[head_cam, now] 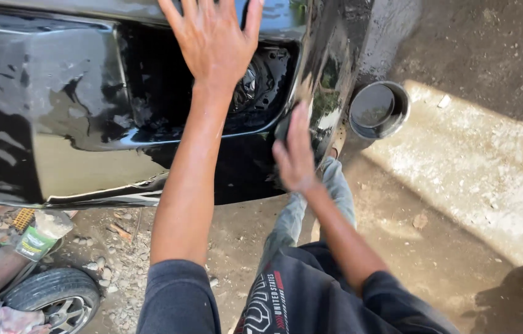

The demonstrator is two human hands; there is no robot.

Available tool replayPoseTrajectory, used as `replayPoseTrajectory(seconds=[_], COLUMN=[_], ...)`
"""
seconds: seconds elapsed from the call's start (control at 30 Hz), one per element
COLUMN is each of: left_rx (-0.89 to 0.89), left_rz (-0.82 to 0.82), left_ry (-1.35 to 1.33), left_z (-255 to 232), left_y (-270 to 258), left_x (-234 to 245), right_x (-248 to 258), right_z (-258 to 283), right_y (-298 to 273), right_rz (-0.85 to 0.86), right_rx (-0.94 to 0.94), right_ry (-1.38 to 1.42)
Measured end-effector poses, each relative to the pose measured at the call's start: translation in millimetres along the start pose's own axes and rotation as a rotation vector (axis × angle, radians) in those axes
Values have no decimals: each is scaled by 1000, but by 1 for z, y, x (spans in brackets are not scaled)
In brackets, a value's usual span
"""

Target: The person scrubs the front bumper of a black car using a small sponge and water from a nearby bucket. They repeatedly dip the sponge into the bucket and wipe the surface of the bumper, focusing on the lower section and the area around the license plate.

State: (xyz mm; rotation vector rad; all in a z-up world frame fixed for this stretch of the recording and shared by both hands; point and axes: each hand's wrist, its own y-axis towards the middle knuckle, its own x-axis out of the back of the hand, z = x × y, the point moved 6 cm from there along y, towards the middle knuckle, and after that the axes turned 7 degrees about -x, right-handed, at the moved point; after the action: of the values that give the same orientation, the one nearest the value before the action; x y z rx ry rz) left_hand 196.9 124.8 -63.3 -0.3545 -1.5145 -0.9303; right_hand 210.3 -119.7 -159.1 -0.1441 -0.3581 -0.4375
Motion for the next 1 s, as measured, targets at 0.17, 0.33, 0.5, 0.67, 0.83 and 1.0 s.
replayPoseTrajectory(seconds=[0.17,0.33,0.5,0.67,0.83,1.0], left_rx=[-78,-17,2,31,53,51], left_rz=[230,428,461,522,570,537], left_ry=[-177,-133,-138,-94,-141,-142], left_z=[-30,-40,-41,-44,-40,-39], left_y=[-56,-98,-96,-94,-92,-89], left_x=[51,34,30,31,25,24], right_x=[40,13,23,47,8,35], right_z=[-22,24,2,-2,21,-29], right_y=[111,13,64,125,27,154], right_rz=[38,5,-28,-106,-67,-96], right_rx=[-156,-12,3,-67,-7,-145], right_ry=[59,7,-24,-8,-49,-61])
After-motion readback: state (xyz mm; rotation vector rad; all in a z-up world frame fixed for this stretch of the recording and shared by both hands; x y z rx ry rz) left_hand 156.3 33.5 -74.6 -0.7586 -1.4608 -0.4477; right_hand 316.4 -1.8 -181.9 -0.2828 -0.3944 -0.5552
